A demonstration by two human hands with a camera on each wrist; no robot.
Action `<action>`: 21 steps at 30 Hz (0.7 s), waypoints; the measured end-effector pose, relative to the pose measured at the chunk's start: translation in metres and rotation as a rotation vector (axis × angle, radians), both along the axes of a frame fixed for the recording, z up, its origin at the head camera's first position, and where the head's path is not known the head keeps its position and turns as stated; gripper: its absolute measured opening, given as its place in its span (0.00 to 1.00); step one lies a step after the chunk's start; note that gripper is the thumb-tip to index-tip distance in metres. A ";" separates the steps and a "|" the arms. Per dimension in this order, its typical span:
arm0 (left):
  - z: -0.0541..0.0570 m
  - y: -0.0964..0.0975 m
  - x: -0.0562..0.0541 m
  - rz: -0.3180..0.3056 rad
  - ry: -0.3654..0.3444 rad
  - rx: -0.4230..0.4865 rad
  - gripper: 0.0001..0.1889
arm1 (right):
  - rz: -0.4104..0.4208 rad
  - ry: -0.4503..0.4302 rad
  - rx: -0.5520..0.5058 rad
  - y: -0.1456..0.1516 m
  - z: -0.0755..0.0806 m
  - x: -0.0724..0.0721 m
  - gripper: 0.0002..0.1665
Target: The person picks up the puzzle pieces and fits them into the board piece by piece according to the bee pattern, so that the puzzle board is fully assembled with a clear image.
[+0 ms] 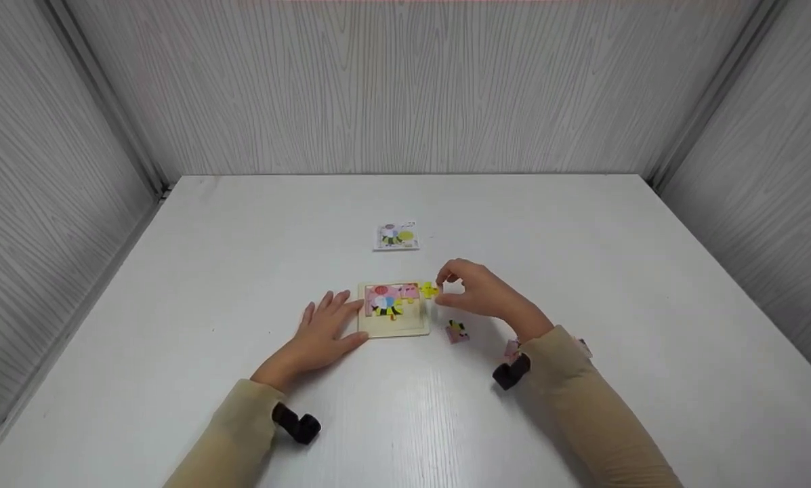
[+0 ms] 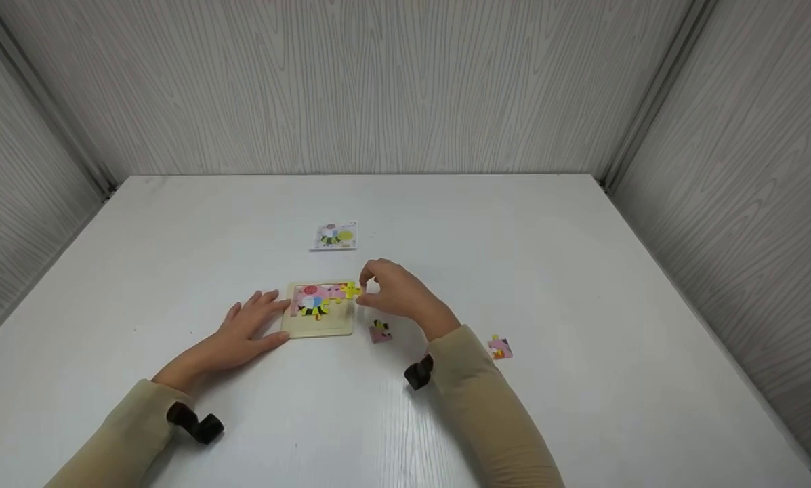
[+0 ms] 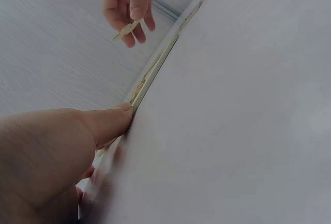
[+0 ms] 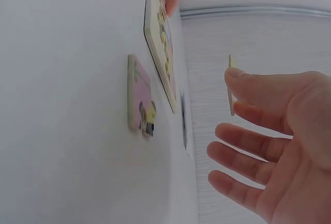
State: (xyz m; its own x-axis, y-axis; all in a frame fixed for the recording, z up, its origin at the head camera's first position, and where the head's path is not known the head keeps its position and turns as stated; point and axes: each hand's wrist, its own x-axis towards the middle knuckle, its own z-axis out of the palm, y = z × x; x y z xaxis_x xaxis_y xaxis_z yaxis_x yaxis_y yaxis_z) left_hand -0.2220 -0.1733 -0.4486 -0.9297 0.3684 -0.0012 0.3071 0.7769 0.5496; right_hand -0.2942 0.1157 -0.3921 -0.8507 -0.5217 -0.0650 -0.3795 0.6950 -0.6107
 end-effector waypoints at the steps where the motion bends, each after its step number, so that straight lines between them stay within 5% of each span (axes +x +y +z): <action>1: 0.000 0.000 0.000 0.001 0.000 -0.003 0.33 | -0.001 -0.005 0.001 -0.004 0.000 -0.001 0.17; 21: 0.001 0.001 0.000 0.006 -0.001 -0.006 0.33 | 0.027 -0.021 0.063 -0.032 -0.018 -0.005 0.12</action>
State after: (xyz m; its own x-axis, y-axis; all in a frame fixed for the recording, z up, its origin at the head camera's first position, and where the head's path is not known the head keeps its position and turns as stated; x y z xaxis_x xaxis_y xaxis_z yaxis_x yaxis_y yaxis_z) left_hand -0.2223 -0.1718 -0.4481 -0.9317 0.3631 -0.0045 0.3021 0.7818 0.5454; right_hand -0.2993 0.0835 -0.4101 -0.8346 -0.5385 -0.1158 -0.3862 0.7220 -0.5742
